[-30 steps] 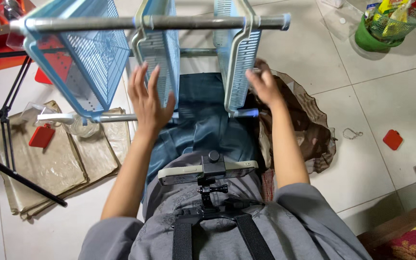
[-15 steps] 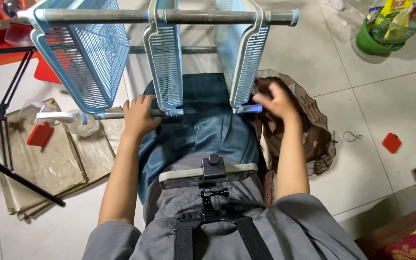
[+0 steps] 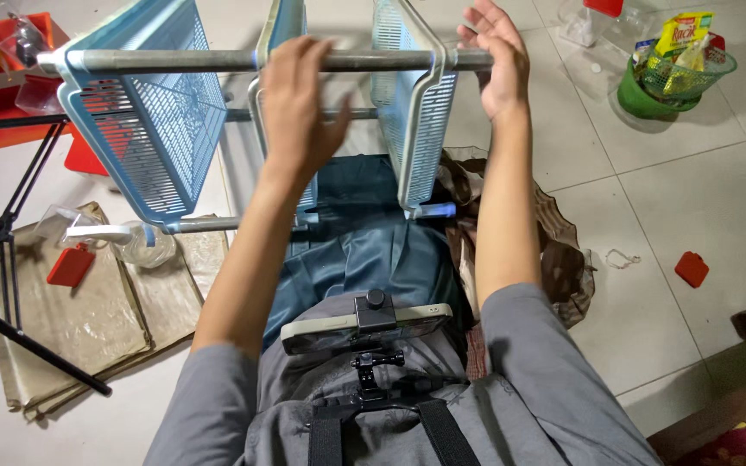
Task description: The person assembles a light blue plastic pet cage by connecting vertical panels with horizontal metal bars. They then place a red plastic tray on top and arrange small containers and a food packet inside the tray.
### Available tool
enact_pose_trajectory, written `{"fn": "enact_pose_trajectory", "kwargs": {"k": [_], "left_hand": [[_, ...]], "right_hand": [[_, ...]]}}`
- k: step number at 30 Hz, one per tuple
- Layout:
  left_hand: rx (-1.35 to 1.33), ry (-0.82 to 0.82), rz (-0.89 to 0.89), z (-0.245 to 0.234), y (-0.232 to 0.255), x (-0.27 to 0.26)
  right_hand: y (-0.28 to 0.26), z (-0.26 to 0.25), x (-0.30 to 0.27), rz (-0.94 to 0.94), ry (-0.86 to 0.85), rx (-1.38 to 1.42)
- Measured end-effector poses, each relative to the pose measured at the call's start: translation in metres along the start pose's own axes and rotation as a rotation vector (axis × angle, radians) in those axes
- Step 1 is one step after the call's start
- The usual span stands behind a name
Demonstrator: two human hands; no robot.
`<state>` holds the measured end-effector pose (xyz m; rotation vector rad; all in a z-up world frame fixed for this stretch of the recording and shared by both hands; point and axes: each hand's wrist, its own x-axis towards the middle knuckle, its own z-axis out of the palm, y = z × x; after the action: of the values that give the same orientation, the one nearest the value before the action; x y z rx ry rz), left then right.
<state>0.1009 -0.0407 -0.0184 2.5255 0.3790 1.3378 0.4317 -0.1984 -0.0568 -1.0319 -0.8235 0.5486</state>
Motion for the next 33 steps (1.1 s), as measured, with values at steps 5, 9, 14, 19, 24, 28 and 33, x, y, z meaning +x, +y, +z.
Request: {"fn": "enact_pose_trajectory", "kwargs": {"k": [5,9,14,19,24,28,33], "left_hand": [[0.305,-0.33,0.003,0.045,0.022,0.033],[0.282,-0.171,0.041,0.042,0.013,0.02],[0.31,-0.118,0.057,0.038,0.018,0.006],[0.303,-0.109,0.027,0.031,0.019,0.007],[0.278,-0.115,0.02,0.018,0.011,0.001],[0.298,-0.096,0.055,0.026,0.02,0.004],[0.288,-0.197,-0.023,0.014,0.013,0.005]], "right_hand": [[-0.005,0.026,-0.038,-0.047,-0.088,-0.242],[-0.044,0.001,-0.043,0.014,0.037,-0.036],[-0.07,-0.005,-0.038,-0.116,0.113,-0.047],[-0.01,0.044,-0.016,-0.084,-0.209,-0.11],[-0.048,0.01,-0.019,-0.239,-0.162,0.105],[-0.049,0.034,-0.036,-0.347,-0.004,0.066],[-0.029,0.098,-0.04,-0.178,-0.212,-0.332]]}}
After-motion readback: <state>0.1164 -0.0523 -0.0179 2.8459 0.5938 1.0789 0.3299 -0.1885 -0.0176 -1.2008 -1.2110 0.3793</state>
